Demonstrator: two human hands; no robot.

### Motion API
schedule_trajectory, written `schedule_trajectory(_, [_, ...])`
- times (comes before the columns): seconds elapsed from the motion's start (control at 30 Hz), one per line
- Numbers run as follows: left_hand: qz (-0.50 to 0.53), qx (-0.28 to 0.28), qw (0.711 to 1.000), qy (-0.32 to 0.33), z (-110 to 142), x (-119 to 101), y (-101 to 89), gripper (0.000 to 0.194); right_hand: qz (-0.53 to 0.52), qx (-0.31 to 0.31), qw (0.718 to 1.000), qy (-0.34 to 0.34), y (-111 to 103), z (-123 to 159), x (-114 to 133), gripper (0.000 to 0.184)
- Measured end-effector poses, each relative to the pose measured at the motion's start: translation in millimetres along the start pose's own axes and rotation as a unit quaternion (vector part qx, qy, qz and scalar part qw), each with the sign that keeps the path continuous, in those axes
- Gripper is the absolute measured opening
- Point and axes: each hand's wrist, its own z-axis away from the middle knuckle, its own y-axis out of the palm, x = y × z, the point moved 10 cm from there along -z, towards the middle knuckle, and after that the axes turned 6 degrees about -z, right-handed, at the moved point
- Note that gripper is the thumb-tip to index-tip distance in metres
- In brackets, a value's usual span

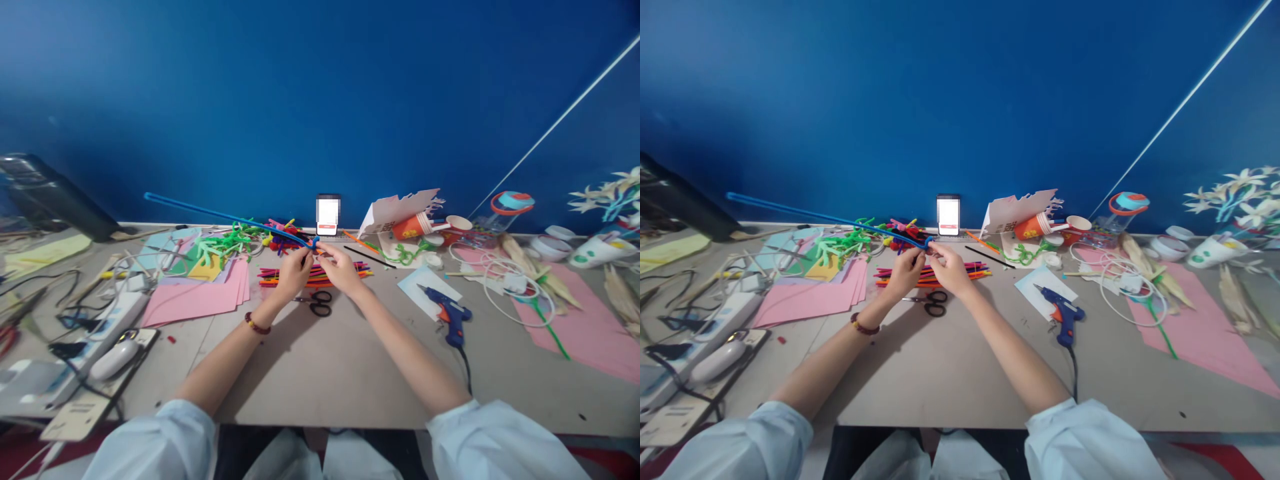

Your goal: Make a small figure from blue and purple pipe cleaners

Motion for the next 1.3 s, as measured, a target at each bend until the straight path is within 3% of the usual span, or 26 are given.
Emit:
schedule_trajectory(0.23, [0.052,-0.006,0.998,-0.021,-1.1,1.9,-0.1,0.024,0.035,0.008,0.998,-0.043,0.5,1.0,10.6,0.036])
schedule_trajectory(0.47, [-0.053,-0.012,0.998,-0.016,1.6,3.7,1.1,0.03,0.129,0.015,0.982,-0.135,3.9,5.8,27.5,0.036])
schedule_trajectory(0.73, [-0.168,-0.017,0.985,0.041,4.2,-4.8,0.2,0.025,0.154,0.023,0.976,-0.153,2.3,5.6,29.9,0.035])
schedule_trajectory(0.8, [-0.214,-0.014,0.976,0.048,5.9,-4.9,0.3,0.024,0.116,0.031,0.984,-0.133,4.3,4.2,23.1,0.036])
schedule_trajectory(0.9, [-0.272,0.005,0.961,0.043,7.3,-1.4,3.0,0.024,0.016,0.059,0.997,-0.04,11.4,1.3,0.9,0.045])
schedule_trajectory(1.0, [-0.31,0.004,0.949,0.055,7.2,-2.1,4.6,0.025,-0.075,0.091,0.991,0.059,19.7,2.1,-18.6,0.049])
schedule_trajectory(1.07, [-0.312,-0.003,0.948,0.06,6.6,-2.7,4.6,0.025,-0.088,0.101,0.988,0.073,20.2,2.0,-20.7,0.047])
schedule_trajectory(1.2, [-0.243,-0.003,0.969,0.042,4.4,0.3,3.6,0.024,0.02,0.073,0.996,-0.047,9.1,-0.2,0.2,0.045])
schedule_trajectory(1.3, [-0.192,0.006,0.981,0.018,1.9,2.1,2.4,0.024,0.13,0.053,0.982,-0.129,7.2,3.9,16.0,0.046])
